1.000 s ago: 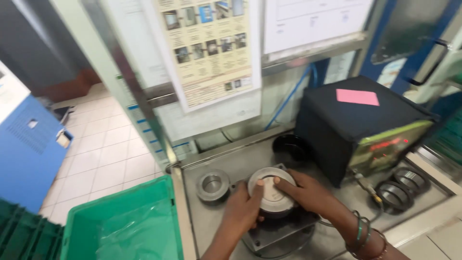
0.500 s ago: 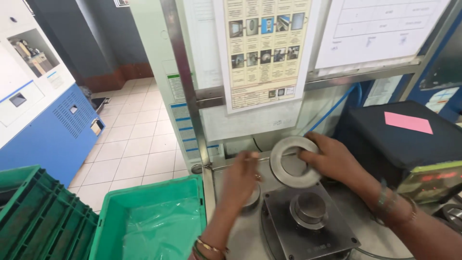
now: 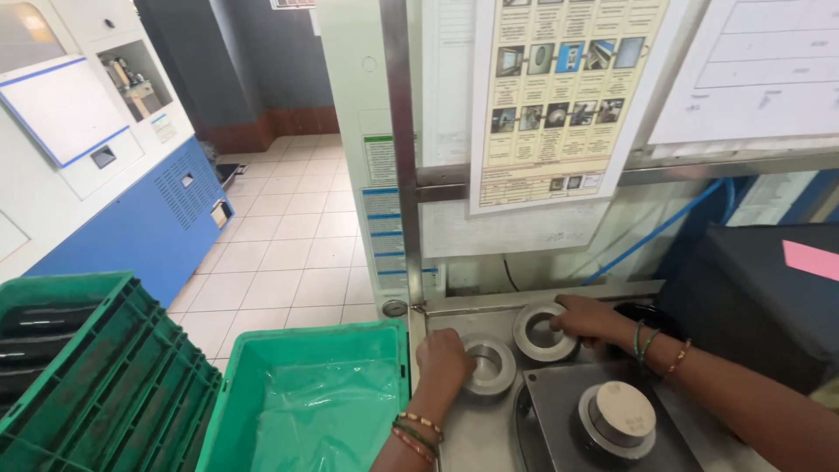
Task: Inspecting metal ring components with a gauge, operating a CNC lathe, and cleaning work areas with compressed air.
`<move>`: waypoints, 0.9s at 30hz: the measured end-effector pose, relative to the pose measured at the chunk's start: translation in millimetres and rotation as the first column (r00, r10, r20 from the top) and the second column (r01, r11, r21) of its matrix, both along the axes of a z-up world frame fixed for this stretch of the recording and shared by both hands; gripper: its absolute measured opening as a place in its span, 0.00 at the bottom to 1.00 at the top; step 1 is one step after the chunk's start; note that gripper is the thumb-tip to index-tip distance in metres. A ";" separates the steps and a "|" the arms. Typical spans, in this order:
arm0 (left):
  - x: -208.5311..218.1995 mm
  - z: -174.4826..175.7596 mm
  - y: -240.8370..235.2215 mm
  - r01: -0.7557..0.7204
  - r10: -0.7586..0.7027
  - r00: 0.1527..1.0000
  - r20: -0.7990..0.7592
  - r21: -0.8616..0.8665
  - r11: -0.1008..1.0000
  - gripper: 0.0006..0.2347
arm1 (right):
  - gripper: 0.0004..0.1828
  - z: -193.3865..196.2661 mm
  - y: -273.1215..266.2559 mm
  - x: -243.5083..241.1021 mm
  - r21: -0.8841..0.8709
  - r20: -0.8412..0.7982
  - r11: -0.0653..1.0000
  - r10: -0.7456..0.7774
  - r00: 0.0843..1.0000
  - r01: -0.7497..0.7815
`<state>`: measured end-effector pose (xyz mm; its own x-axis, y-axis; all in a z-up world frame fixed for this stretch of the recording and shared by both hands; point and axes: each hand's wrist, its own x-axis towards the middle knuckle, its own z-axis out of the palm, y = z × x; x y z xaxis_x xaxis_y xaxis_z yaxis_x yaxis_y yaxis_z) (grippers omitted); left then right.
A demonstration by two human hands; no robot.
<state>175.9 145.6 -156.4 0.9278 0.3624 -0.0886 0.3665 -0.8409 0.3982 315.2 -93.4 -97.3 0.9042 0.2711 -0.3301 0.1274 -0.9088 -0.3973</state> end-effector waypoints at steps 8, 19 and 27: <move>-17.2 -23.1 6.6 -0.036 0.126 0.969 0.213 -0.382 0.923 0.22 | 0.21 -14.9 1.4 8.5 -0.253 0.039 0.920 0.318 0.947 -0.298; -51.5 69.9 -2.2 0.099 0.435 0.892 0.122 -0.992 0.077 0.25 | 0.25 44.2 -12.9 -34.9 -0.202 0.264 0.923 0.372 0.890 -0.326; -70.6 146.4 -81.6 0.243 0.288 0.941 0.180 -0.949 -0.202 0.18 | 0.37 107.4 -56.3 -166.8 0.672 -0.270 0.733 0.111 0.956 0.105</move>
